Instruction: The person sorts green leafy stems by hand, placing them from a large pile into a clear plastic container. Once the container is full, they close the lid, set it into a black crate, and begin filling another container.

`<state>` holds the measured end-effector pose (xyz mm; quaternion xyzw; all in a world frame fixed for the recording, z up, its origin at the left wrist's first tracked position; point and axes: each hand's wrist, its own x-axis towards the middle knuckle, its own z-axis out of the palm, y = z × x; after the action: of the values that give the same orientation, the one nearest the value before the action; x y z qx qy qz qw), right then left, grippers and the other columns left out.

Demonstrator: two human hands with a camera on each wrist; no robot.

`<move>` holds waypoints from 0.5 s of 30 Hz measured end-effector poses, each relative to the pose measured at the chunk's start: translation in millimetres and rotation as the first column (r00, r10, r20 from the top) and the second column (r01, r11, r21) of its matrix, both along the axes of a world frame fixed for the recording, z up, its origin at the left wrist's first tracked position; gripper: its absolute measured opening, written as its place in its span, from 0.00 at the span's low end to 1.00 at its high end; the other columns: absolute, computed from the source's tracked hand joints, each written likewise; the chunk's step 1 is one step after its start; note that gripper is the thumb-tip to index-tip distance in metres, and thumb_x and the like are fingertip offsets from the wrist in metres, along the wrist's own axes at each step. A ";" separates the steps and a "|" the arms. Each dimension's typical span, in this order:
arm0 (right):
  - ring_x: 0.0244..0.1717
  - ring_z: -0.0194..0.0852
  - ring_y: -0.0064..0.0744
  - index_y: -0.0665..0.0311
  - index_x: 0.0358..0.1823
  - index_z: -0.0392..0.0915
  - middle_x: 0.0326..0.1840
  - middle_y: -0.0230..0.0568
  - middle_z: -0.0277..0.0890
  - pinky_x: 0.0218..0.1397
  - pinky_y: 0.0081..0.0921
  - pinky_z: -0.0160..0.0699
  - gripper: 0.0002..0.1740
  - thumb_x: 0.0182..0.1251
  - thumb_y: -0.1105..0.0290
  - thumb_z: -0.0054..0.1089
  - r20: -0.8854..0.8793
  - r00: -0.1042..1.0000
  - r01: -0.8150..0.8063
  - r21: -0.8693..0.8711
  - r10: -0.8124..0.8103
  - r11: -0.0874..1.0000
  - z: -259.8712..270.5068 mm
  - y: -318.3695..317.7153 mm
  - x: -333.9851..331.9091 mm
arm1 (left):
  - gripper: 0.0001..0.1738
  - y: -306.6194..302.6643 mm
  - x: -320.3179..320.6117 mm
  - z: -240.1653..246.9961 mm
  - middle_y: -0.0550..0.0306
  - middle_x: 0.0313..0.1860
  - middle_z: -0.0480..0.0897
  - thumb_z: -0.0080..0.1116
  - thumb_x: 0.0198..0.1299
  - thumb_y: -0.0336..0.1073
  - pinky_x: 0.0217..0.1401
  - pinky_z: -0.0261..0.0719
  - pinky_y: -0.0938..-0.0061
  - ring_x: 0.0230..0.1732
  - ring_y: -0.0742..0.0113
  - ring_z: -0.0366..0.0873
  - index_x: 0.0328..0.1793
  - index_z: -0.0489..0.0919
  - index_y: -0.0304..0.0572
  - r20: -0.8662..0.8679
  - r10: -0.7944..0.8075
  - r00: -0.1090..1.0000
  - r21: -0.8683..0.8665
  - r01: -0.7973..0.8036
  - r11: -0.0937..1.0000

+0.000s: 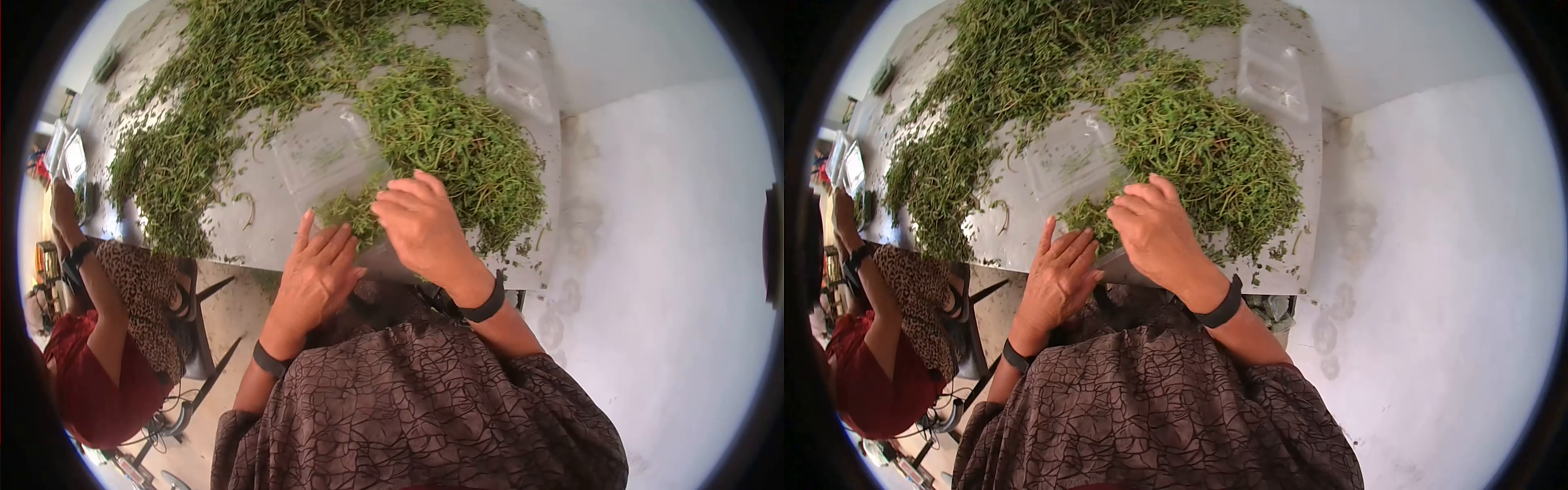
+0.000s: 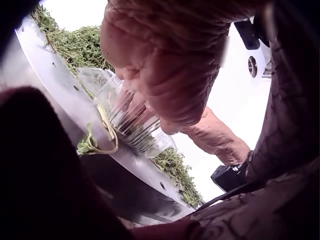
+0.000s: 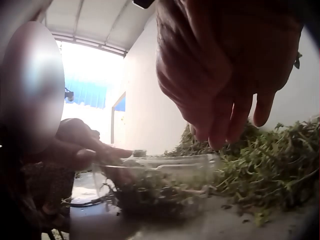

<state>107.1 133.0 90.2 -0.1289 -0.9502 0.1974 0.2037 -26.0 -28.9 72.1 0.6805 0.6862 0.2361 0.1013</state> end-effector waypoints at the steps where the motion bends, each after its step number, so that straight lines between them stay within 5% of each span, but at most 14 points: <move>1: 0.54 0.76 0.43 0.67 0.37 0.82 0.42 0.44 0.83 0.68 0.48 0.63 0.07 0.56 0.78 0.61 -0.036 0.998 0.055 0.029 -0.054 0.998 2.3 6.8 7.1 | 0.22 -0.8 0.4 -0.3 0.45 0.59 0.80 0.65 0.54 0.37 0.81 0.47 0.45 0.62 0.52 0.74 0.54 0.79 0.32 0.003 0.013 1.000 0.000 -0.013 1.000; 8: 0.48 0.77 0.42 0.66 0.34 0.83 0.39 0.42 0.83 0.56 0.37 0.71 0.05 0.54 0.78 0.63 -0.091 0.862 0.507 0.139 -0.499 0.850 3.2 46.8 60.8 | 0.21 -3.6 1.4 2.3 0.46 0.56 0.81 0.65 0.53 0.34 0.80 0.48 0.45 0.55 0.52 0.78 0.52 0.80 0.31 0.012 0.095 0.995 0.025 -0.096 0.995; 15: 0.41 0.73 0.46 0.63 0.30 0.83 0.31 0.42 0.78 0.50 0.41 0.70 0.04 0.54 0.71 0.67 0.088 0.734 0.663 0.121 -0.674 0.739 -22.5 51.6 80.9 | 0.19 1.5 -0.6 -3.5 0.45 0.55 0.81 0.65 0.54 0.34 0.80 0.49 0.45 0.54 0.50 0.78 0.50 0.81 0.30 -0.016 0.151 0.988 0.090 -0.149 0.985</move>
<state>188.0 184.7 67.7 -0.4655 -0.8584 0.0639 0.2059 -26.6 -27.3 68.6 0.6333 0.7256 0.2654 0.0452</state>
